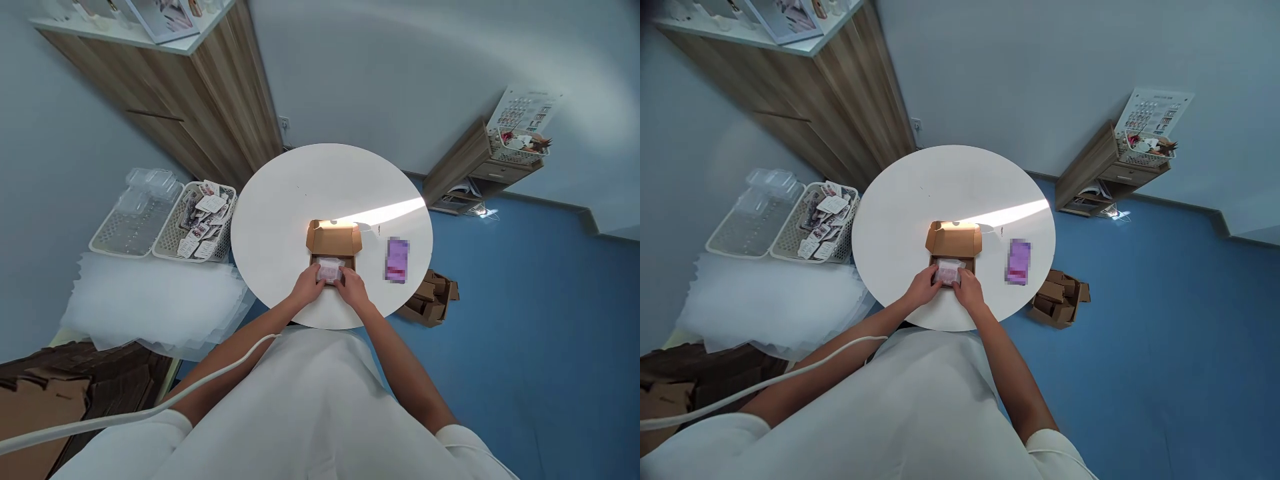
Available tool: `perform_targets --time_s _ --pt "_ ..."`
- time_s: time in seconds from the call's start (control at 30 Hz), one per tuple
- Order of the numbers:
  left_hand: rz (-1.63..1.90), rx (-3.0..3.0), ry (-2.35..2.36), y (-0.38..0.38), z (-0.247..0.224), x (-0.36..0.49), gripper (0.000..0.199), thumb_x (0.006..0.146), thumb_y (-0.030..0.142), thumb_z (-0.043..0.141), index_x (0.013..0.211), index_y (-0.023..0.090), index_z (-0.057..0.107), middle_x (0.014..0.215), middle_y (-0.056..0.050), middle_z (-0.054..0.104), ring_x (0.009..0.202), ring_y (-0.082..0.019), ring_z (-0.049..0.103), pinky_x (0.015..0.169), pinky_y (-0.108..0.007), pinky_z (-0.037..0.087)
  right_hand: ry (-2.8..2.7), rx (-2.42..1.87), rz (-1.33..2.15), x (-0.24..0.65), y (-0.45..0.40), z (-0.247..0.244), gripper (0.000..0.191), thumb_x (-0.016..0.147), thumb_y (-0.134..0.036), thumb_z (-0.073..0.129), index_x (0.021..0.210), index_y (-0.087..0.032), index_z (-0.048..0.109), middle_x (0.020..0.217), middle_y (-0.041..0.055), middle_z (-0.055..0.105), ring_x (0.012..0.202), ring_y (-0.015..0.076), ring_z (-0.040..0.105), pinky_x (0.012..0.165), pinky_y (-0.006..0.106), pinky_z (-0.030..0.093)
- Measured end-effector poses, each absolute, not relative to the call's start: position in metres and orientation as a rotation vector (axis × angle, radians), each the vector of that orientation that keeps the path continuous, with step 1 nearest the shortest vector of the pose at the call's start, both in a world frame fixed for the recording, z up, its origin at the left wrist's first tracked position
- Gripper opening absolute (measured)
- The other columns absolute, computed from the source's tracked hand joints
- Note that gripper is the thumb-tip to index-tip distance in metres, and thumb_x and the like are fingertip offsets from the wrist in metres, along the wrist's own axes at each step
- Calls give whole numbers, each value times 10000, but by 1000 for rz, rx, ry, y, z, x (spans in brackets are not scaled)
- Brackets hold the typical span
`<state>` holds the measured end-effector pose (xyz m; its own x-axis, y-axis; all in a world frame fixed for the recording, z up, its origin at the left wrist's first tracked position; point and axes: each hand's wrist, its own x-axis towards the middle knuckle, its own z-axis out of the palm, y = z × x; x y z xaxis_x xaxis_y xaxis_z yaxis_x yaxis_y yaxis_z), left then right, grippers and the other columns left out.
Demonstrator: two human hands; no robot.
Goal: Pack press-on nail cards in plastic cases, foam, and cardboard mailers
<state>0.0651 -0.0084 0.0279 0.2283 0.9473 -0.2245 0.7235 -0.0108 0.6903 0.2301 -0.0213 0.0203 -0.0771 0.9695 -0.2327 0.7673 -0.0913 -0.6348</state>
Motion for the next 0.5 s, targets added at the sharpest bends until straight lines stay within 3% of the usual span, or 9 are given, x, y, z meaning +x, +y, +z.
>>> perform_targets --time_s 0.13,0.33,0.5 --pt "486 1753 1756 -19 21 54 478 757 271 500 1199 109 415 1289 -168 398 1230 -274 336 986 -398 313 -1663 -1973 808 248 -29 15 464 749 -238 484 1205 -163 446 1230 130 449 1115 238 438 907 366 371" --pt "378 1599 1713 -19 2 48 504 754 297 502 1221 133 406 1171 -138 517 1125 -257 453 903 -365 378 -1491 -1976 1200 250 -40 4 511 730 -369 502 1201 -178 456 1089 105 534 803 188 562 763 332 440" --pt "430 1452 1796 -3 5 44 569 780 422 468 1247 106 388 1268 -178 437 1148 -267 435 904 -365 369 -1166 -1962 1235 254 -27 1 677 672 -529 543 1238 -177 422 1217 118 477 987 221 515 846 329 398"
